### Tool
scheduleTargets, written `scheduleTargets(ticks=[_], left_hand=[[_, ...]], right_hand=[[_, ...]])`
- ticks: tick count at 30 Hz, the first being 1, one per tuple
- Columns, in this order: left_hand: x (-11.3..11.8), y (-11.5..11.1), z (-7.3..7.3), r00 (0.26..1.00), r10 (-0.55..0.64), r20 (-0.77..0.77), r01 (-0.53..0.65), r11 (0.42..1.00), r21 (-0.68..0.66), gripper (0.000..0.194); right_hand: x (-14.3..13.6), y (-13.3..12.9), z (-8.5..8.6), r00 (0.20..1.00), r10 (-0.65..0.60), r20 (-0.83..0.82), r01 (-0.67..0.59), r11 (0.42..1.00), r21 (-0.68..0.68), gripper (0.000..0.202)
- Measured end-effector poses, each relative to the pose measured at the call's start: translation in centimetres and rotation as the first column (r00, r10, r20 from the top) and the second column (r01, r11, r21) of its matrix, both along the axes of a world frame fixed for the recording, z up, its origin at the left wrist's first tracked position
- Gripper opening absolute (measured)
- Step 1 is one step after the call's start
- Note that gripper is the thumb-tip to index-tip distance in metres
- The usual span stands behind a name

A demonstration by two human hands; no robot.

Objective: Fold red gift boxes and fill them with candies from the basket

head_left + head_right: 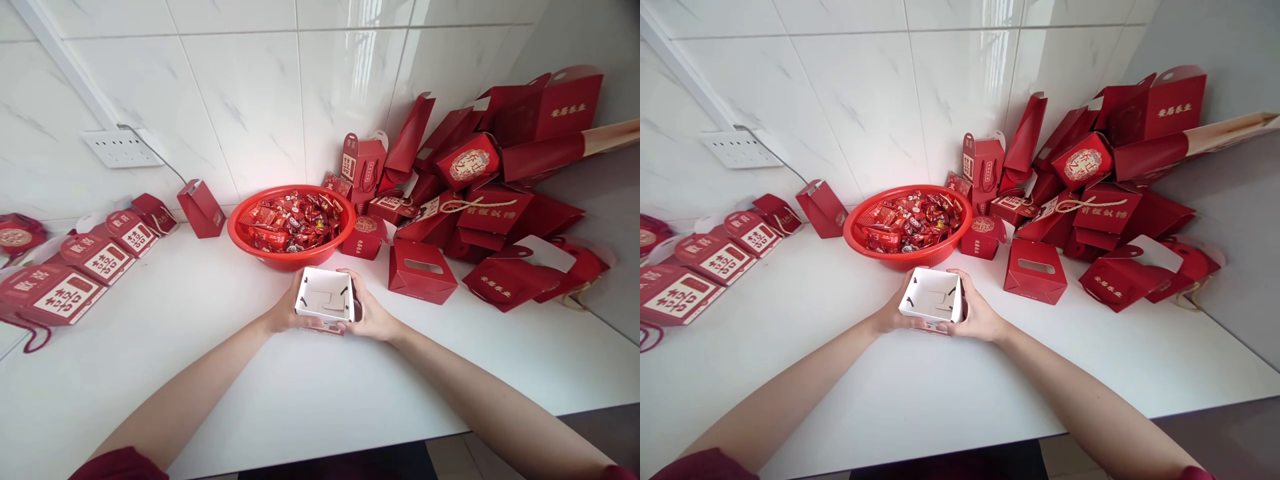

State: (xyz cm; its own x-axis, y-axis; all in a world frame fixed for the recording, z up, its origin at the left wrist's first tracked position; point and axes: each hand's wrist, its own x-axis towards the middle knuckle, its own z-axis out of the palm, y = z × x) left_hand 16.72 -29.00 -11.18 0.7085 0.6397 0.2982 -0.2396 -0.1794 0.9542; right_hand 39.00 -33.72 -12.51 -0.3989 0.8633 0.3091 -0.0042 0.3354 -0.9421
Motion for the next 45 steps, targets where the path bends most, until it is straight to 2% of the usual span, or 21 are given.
scheduleTargets(ticks=[2, 7, 11, 13, 16, 20, 23, 24, 25, 26, 28, 30, 32, 34, 39, 42, 45], left_hand=[[0.0, 0.0, 0.1, 1.000, 0.011, -0.012, -0.011, 1.000, 0.023, 0.083], [-0.2, -0.6, 0.2, 0.997, 0.065, -0.042, -0.063, 0.997, 0.042, 0.079], [-1.2, -1.7, 0.2, 0.991, 0.123, -0.060, -0.120, 0.991, 0.053, 0.082], [-1.9, -2.4, 0.3, 0.983, 0.168, -0.072, -0.163, 0.984, 0.068, 0.082], [-2.9, -3.2, 0.5, 0.975, 0.210, -0.068, -0.205, 0.976, 0.079, 0.079], [-3.2, -3.2, 1.0, 0.975, 0.218, -0.043, -0.214, 0.973, 0.091, 0.078], [-3.2, -2.8, 1.1, 0.977, 0.199, -0.076, -0.192, 0.977, 0.091, 0.079], [-3.2, -2.7, 1.0, 0.975, 0.202, -0.089, -0.194, 0.976, 0.095, 0.080], [-3.2, -2.7, 0.9, 0.973, 0.211, -0.094, -0.201, 0.974, 0.104, 0.081], [-3.3, -2.7, 0.7, 0.970, 0.222, -0.096, -0.210, 0.971, 0.116, 0.082], [-3.5, -2.7, 0.4, 0.967, 0.236, -0.099, -0.221, 0.965, 0.143, 0.083], [-3.6, -2.8, 0.2, 0.963, 0.250, -0.100, -0.230, 0.957, 0.175, 0.085], [-3.7, -2.8, 0.2, 0.960, 0.259, -0.101, -0.237, 0.952, 0.193, 0.085], [-3.8, -2.7, 0.3, 0.960, 0.263, -0.100, -0.243, 0.954, 0.175, 0.083], [-3.5, -2.5, 0.7, 0.976, 0.208, -0.067, -0.206, 0.978, 0.033, 0.080], [-3.4, -2.4, 0.7, 0.982, 0.181, -0.059, -0.181, 0.983, 0.011, 0.081], [-3.4, -2.4, 0.6, 0.982, 0.175, -0.066, -0.174, 0.985, 0.015, 0.082]], right_hand=[[-0.1, 0.1, 0.0, 1.000, 0.002, -0.016, -0.002, 1.000, -0.001, 0.094], [-0.1, 0.2, -0.2, 1.000, 0.019, -0.017, -0.019, 1.000, 0.010, 0.091], [0.7, 0.1, 0.7, 0.988, 0.008, 0.152, -0.024, 0.995, 0.098, 0.102], [1.2, 0.1, 2.2, 0.969, 0.014, 0.248, -0.063, 0.980, 0.187, 0.097], [1.4, 0.5, 5.8, 0.960, -0.016, 0.280, -0.072, 0.951, 0.302, 0.061], [0.0, 2.8, 10.9, 0.943, -0.224, 0.247, 0.089, 0.883, 0.462, 0.033], [-1.7, 5.7, 13.1, 0.888, -0.422, 0.181, 0.283, 0.814, 0.508, 0.034], [-2.2, 6.7, 13.3, 0.863, -0.461, 0.208, 0.320, 0.817, 0.480, 0.035], [-2.8, 7.8, 13.4, 0.843, -0.458, 0.282, 0.315, 0.846, 0.431, 0.038], [-3.3, 8.8, 13.4, 0.818, -0.405, 0.409, 0.257, 0.893, 0.369, 0.043], [-4.2, 10.5, 13.0, 0.699, -0.212, 0.683, 0.080, 0.972, 0.220, 0.051], [-5.2, 11.8, 12.4, 0.546, -0.076, 0.834, -0.050, 0.991, 0.122, 0.041], [-6.0, 12.8, 11.8, 0.476, -0.044, 0.878, -0.090, 0.991, 0.099, 0.027], [-6.5, 13.5, 11.4, 0.478, -0.028, 0.878, -0.103, 0.991, 0.088, 0.028], [-6.4, 14.8, 10.9, 0.523, -0.046, 0.851, -0.066, 0.993, 0.094, 0.055], [-6.0, 15.3, 10.8, 0.522, -0.040, 0.852, -0.041, 0.997, 0.072, 0.057], [-5.9, 15.6, 10.7, 0.510, -0.020, 0.860, -0.047, 0.998, 0.051, 0.050]])
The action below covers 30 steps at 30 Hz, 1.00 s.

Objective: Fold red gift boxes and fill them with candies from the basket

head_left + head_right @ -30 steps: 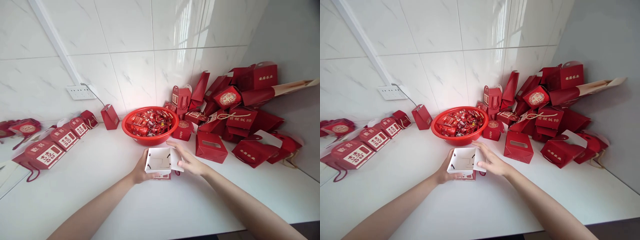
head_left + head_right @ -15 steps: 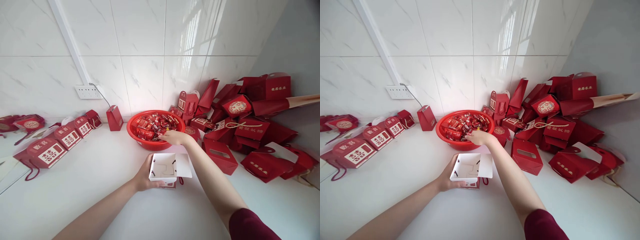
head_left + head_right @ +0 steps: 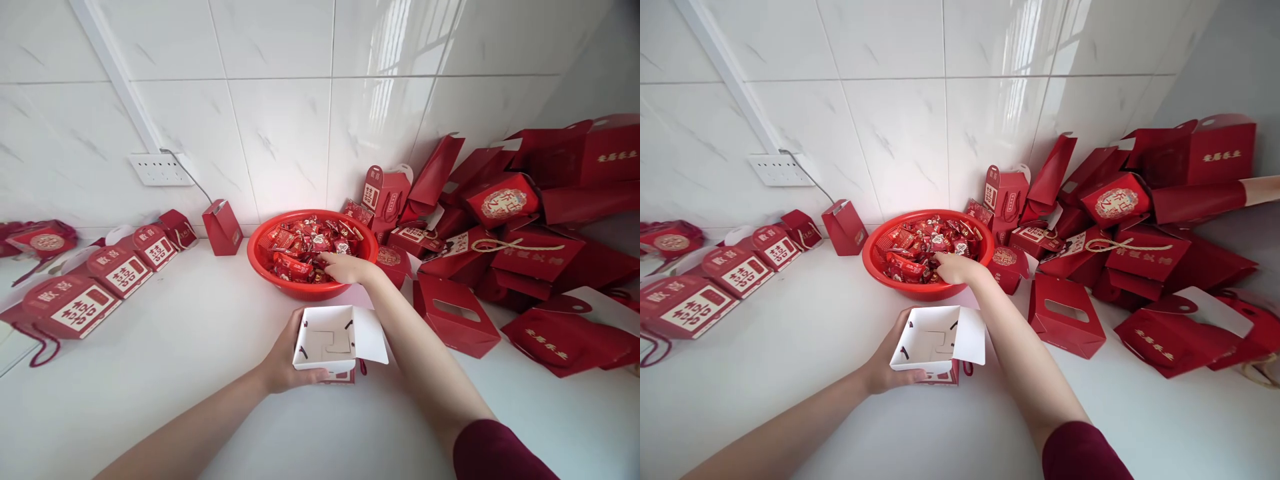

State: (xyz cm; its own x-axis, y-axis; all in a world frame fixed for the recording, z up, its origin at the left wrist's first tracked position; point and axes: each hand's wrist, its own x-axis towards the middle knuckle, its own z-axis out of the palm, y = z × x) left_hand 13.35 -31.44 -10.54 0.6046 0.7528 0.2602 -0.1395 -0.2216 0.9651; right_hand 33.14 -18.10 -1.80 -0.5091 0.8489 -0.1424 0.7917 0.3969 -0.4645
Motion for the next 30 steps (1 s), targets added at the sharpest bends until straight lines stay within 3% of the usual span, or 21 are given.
scheduleTargets(ticks=[5, 13, 17, 20, 24, 27, 30], left_hand=[[0.0, 0.1, -0.2, 1.000, 0.019, -0.017, -0.019, 1.000, 0.008, 0.084], [0.1, 0.0, 0.0, 0.998, 0.043, -0.043, -0.044, 0.999, -0.018, 0.085], [0.3, -0.2, 0.4, 0.998, 0.068, -0.009, -0.068, 0.992, -0.106, 0.089], [0.4, -0.3, 0.6, 0.998, 0.067, 0.002, -0.066, 0.988, -0.138, 0.087], [0.3, -0.2, 0.2, 0.998, 0.066, -0.015, -0.067, 0.991, -0.120, 0.088], [0.1, 0.0, -0.2, 0.997, 0.065, -0.034, -0.067, 0.996, -0.056, 0.089], [0.1, 0.1, -0.4, 0.997, 0.066, -0.044, -0.067, 0.998, -0.005, 0.089]], right_hand=[[-0.3, 0.4, 0.4, 0.995, 0.075, 0.066, -0.071, 0.995, -0.067, 0.032], [-0.2, 0.5, 1.1, 0.978, 0.181, 0.107, -0.167, 0.978, -0.122, 0.043], [0.4, 0.4, 1.3, 0.968, 0.244, 0.059, -0.234, 0.962, -0.139, 0.041], [1.1, 0.7, 1.3, 0.959, 0.276, -0.064, -0.283, 0.944, -0.167, 0.039], [2.4, 1.1, 0.9, 0.925, 0.230, -0.301, -0.309, 0.918, -0.247, 0.053], [3.2, 1.2, 0.4, 0.853, 0.202, -0.482, -0.380, 0.873, -0.306, 0.067], [3.5, 1.2, 0.2, 0.749, 0.130, -0.650, -0.449, 0.821, -0.353, 0.064]])
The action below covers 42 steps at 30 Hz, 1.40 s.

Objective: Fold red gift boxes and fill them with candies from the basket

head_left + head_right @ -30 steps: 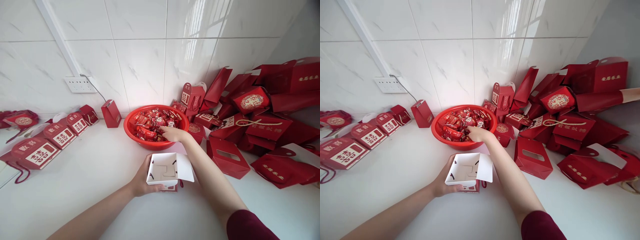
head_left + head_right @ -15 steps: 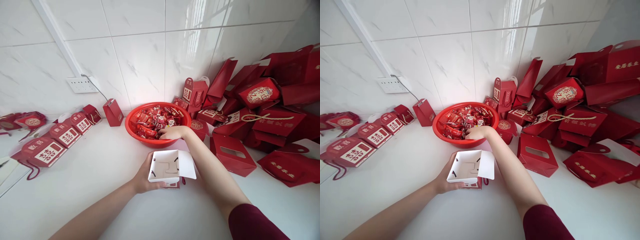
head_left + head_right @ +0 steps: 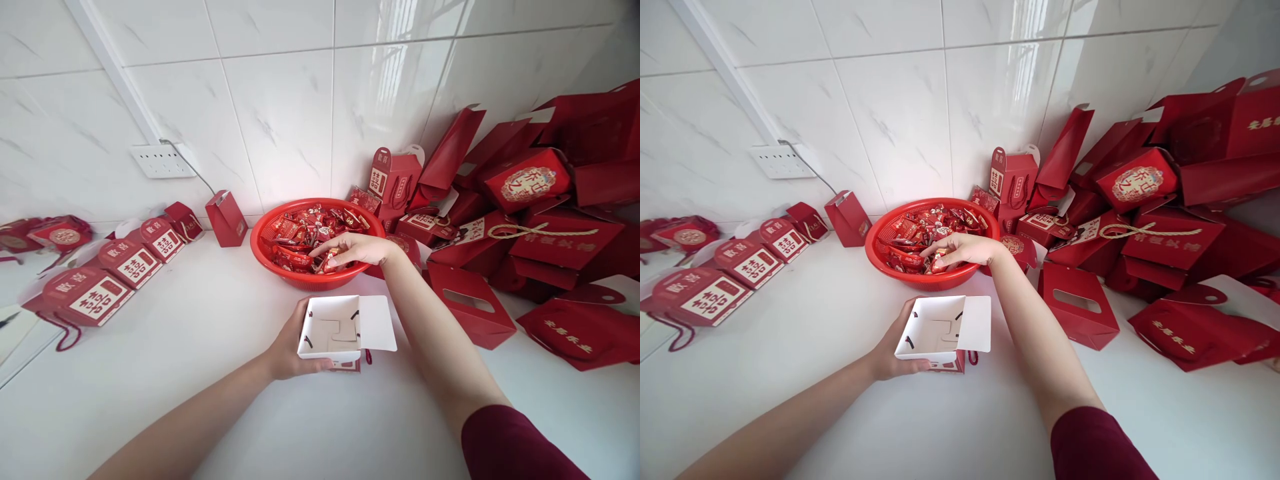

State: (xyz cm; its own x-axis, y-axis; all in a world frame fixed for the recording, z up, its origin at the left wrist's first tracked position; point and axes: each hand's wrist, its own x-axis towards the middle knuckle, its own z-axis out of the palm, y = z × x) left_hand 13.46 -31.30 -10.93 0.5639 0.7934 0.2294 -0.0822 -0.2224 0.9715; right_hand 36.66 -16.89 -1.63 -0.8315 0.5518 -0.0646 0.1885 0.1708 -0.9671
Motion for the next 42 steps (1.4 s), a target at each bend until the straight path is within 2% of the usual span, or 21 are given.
scheduleTargets(ticks=[2, 6, 13, 17, 20, 22, 24, 25, 27, 29, 32, 37, 39, 42], left_hand=[[0.0, 0.1, 0.0, 1.000, -0.001, -0.003, 0.001, 1.000, 0.011, 0.089], [0.0, 0.1, 0.1, 1.000, -0.005, -0.028, 0.006, 0.999, 0.053, 0.088], [-0.2, 0.1, 0.2, 0.999, -0.019, -0.045, 0.021, 0.998, 0.051, 0.088], [-0.2, 0.1, 0.3, 0.998, -0.029, -0.051, 0.031, 0.998, 0.048, 0.089], [-0.1, 0.0, 0.4, 0.999, -0.032, -0.043, 0.034, 0.998, 0.046, 0.087], [0.0, -0.1, 0.6, 0.999, -0.025, -0.032, 0.027, 0.998, 0.061, 0.086], [0.1, -0.2, 0.7, 0.999, 0.027, -0.022, -0.025, 0.995, 0.093, 0.085], [0.1, -0.2, 0.7, 0.997, 0.069, -0.016, -0.067, 0.992, 0.110, 0.085], [0.1, -0.3, 0.7, 0.991, 0.135, -0.004, -0.134, 0.985, 0.109, 0.084], [0.2, -0.2, 0.6, 0.988, 0.153, 0.012, -0.153, 0.987, 0.056, 0.081], [0.2, -0.1, 0.4, 0.990, 0.137, 0.022, -0.136, 0.990, -0.033, 0.080], [0.3, 0.0, 0.6, 0.997, 0.077, 0.023, -0.076, 0.997, -0.029, 0.082], [0.3, -0.1, 0.6, 0.997, 0.069, 0.016, -0.069, 0.997, -0.020, 0.081], [0.2, -0.1, 0.4, 0.997, 0.075, 0.026, -0.074, 0.997, -0.022, 0.081]], right_hand=[[0.0, -0.1, 0.0, 0.999, -0.007, -0.052, 0.005, 0.999, -0.049, 0.056], [-0.1, -0.2, 0.0, 0.997, -0.001, -0.077, -0.001, 0.999, -0.033, 0.039], [-0.1, -0.5, 0.2, 0.997, -0.016, -0.073, 0.014, 0.999, -0.032, 0.048], [-0.2, -0.6, 0.1, 0.995, -0.048, -0.086, 0.043, 0.997, -0.061, 0.041], [-0.5, -0.3, -0.4, 0.982, -0.141, -0.128, 0.130, 0.987, -0.092, 0.039], [-0.7, 0.1, -0.9, 0.947, -0.278, -0.159, 0.267, 0.960, -0.086, 0.037], [-0.8, 0.4, -1.2, 0.899, -0.394, -0.192, 0.381, 0.919, -0.101, 0.036], [-0.8, 0.5, -1.3, 0.886, -0.413, -0.211, 0.396, 0.910, -0.120, 0.036], [-0.8, 0.5, -1.4, 0.894, -0.377, -0.242, 0.351, 0.925, -0.144, 0.033], [-0.6, 0.3, -1.3, 0.921, -0.304, -0.245, 0.287, 0.952, -0.105, 0.031], [-0.3, -0.2, -0.8, 0.964, -0.183, -0.192, 0.185, 0.983, -0.006, 0.032], [0.5, -0.9, 0.1, 0.992, 0.049, -0.120, -0.034, 0.992, 0.119, 0.042], [0.4, -0.9, 0.1, 0.991, 0.032, -0.129, -0.018, 0.994, 0.110, 0.052], [-0.2, -0.3, -0.5, 0.958, -0.170, -0.231, 0.177, 0.984, 0.008, 0.052]])
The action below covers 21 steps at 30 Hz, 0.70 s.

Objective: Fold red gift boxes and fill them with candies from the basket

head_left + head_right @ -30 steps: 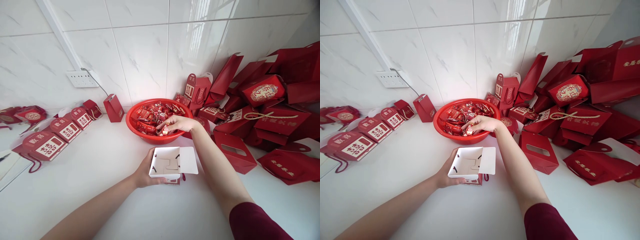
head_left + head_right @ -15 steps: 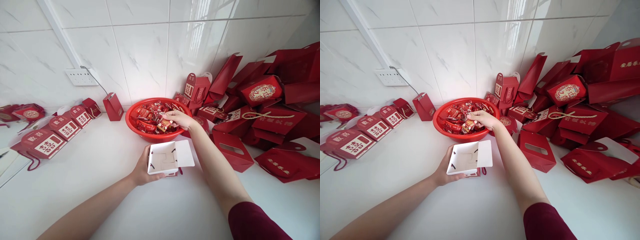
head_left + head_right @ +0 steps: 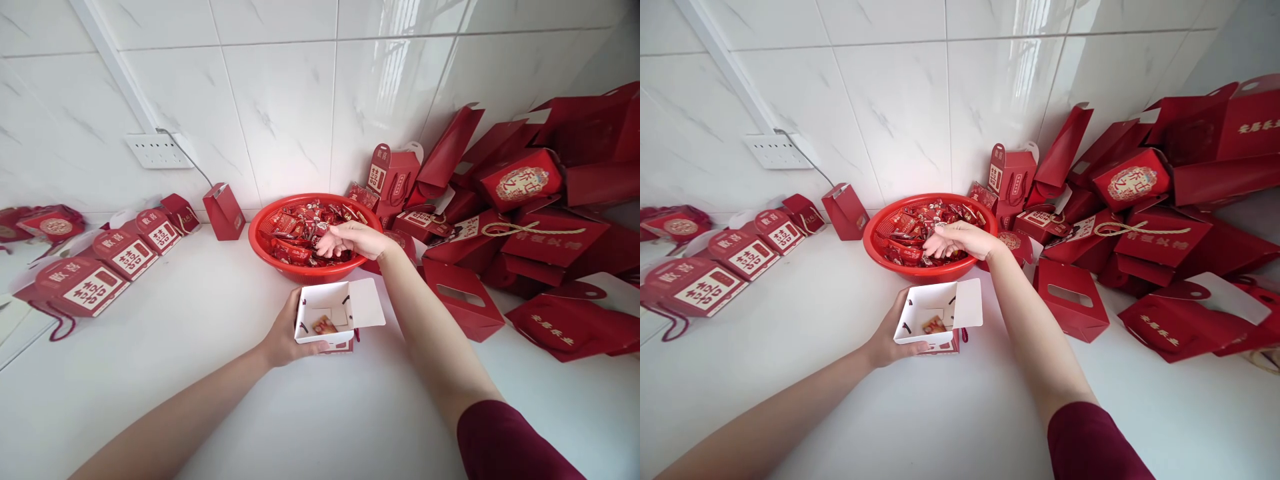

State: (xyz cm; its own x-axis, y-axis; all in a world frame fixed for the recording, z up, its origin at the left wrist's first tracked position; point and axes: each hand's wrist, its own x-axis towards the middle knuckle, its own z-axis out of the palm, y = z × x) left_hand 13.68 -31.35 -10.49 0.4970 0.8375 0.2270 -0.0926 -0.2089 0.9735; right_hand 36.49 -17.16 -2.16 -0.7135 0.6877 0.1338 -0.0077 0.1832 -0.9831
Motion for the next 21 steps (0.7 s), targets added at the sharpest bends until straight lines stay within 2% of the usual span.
scheduleTargets(ticks=[2, 4, 6, 8, 9, 11, 15, 21], left_hand=[[0.0, 0.0, -0.2, 1.000, -0.010, 0.013, 0.010, 1.000, -0.001, 0.083], [0.0, 0.1, -0.4, 1.000, -0.020, 0.019, 0.020, 1.000, 0.002, 0.084], [-0.1, 0.1, -0.5, 0.999, -0.031, 0.023, 0.031, 1.000, -0.001, 0.083], [-0.1, 0.2, -0.5, 0.999, -0.043, 0.016, 0.043, 0.999, 0.002, 0.084], [-0.2, 0.2, -0.5, 0.999, -0.047, 0.008, 0.047, 0.999, 0.008, 0.085], [-0.2, 0.3, -0.4, 0.999, -0.048, -0.005, 0.048, 0.999, 0.021, 0.087], [-0.3, 0.2, -0.5, 0.999, -0.045, -0.027, 0.046, 0.998, 0.038, 0.088], [-0.3, 0.2, -0.6, 0.997, -0.061, -0.037, 0.063, 0.997, 0.043, 0.090]], right_hand=[[-0.6, 0.5, -0.4, 0.983, -0.177, -0.041, 0.177, 0.984, -0.015, 0.047], [-0.8, 0.9, -0.4, 0.929, -0.361, 0.083, 0.353, 0.931, 0.095, 0.042], [-0.6, 1.1, -0.2, 0.775, -0.545, 0.322, 0.438, 0.829, 0.348, 0.038], [0.2, 1.1, 0.2, 0.571, -0.673, 0.470, 0.403, 0.728, 0.554, 0.034], [0.6, 1.1, 0.3, 0.503, -0.706, 0.499, 0.383, 0.700, 0.603, 0.032], [1.4, 1.2, 0.4, 0.461, -0.714, 0.527, 0.365, 0.693, 0.621, 0.032], [1.8, 1.8, -0.4, 0.446, -0.668, 0.595, 0.273, 0.735, 0.620, 0.034], [1.7, 2.3, -1.2, 0.395, -0.652, 0.647, 0.215, 0.750, 0.625, 0.033]])
